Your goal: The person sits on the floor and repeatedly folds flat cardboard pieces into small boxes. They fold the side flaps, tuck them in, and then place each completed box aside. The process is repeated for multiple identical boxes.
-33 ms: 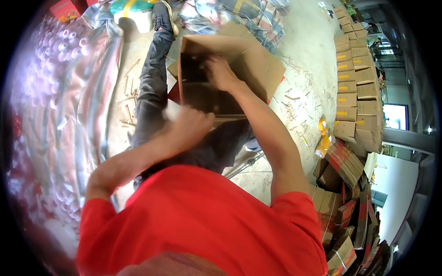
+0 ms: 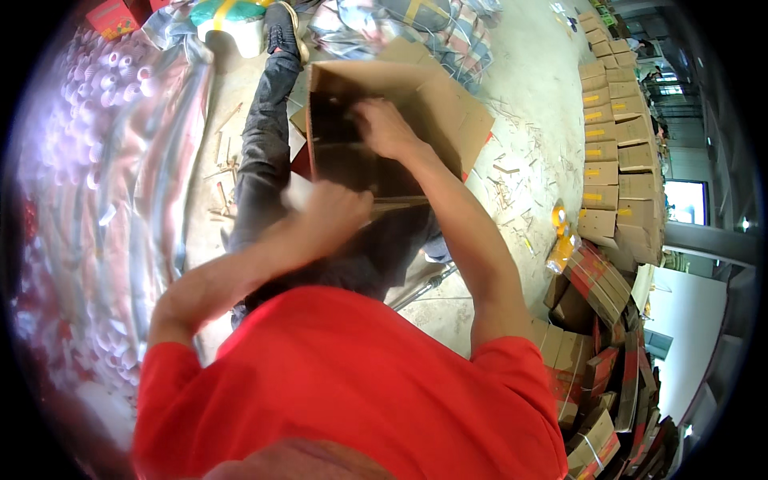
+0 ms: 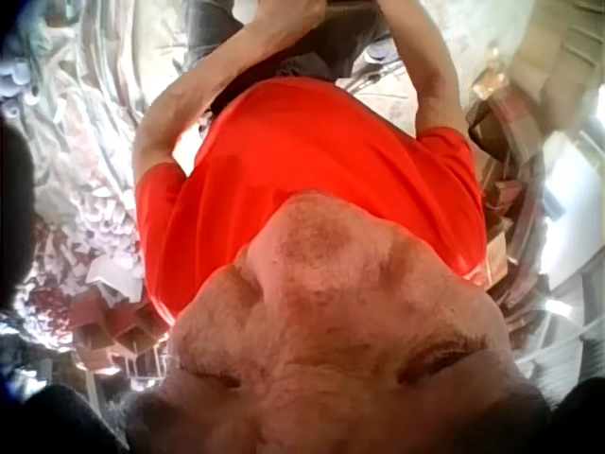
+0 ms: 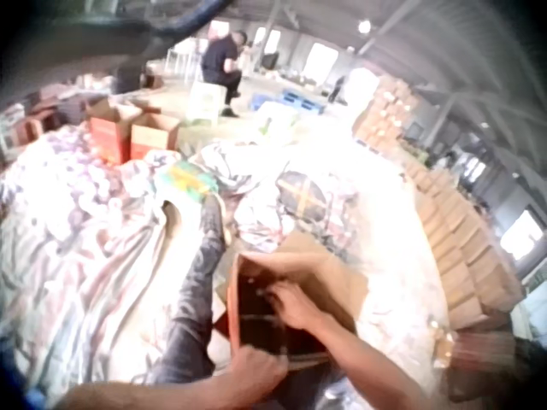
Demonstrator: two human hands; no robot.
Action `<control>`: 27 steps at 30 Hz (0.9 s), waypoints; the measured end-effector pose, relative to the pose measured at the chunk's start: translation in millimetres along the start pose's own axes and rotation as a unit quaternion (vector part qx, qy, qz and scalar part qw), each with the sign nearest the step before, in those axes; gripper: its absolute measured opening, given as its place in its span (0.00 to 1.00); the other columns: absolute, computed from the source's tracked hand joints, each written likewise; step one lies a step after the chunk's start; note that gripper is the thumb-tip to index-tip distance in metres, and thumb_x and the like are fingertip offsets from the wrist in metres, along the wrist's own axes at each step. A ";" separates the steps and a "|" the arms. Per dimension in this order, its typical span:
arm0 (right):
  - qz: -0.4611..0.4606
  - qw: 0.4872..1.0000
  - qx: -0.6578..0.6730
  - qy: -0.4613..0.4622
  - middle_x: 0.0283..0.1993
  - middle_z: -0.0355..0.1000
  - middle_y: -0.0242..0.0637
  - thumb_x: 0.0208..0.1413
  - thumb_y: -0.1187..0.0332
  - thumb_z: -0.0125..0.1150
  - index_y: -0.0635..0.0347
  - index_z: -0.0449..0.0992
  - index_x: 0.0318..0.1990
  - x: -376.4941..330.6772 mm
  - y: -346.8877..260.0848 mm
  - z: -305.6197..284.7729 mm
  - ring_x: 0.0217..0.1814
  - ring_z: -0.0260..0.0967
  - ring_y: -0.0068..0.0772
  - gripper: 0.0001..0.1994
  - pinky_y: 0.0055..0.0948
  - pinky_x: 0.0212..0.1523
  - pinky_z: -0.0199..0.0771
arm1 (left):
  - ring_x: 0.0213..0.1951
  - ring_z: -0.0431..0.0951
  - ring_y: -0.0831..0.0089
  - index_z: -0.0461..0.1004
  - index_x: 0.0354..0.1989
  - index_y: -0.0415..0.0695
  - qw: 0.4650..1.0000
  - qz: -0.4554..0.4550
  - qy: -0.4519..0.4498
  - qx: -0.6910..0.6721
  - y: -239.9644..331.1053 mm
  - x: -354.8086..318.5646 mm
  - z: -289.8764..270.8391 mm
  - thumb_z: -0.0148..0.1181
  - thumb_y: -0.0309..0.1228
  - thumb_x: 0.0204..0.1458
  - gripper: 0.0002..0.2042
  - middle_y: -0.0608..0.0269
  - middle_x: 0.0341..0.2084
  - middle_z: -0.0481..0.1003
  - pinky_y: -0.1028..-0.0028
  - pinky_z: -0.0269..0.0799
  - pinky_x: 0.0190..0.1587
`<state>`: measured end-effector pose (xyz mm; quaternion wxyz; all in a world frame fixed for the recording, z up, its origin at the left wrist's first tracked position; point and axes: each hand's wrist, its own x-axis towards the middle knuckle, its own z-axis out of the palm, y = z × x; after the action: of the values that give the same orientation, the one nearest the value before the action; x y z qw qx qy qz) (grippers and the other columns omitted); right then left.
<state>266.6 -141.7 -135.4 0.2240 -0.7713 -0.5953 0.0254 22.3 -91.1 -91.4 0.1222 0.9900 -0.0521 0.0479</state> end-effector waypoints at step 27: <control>0.156 0.972 0.062 -0.165 0.46 0.81 0.56 0.63 0.62 0.62 0.65 0.77 0.56 -209.2 -84.8 96.3 0.51 0.79 0.60 0.19 0.49 0.53 0.77 | 0.62 0.75 0.58 0.75 0.61 0.37 0.549 -0.288 0.087 -0.780 -81.3 97.9 -99.3 0.55 0.35 0.68 0.19 0.54 0.62 0.76 0.52 0.69 0.65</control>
<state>99.5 -289.6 -237.6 0.1636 -0.8243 -0.4936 0.2238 120.4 2.9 -4.2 0.8572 0.4595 0.2298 0.0362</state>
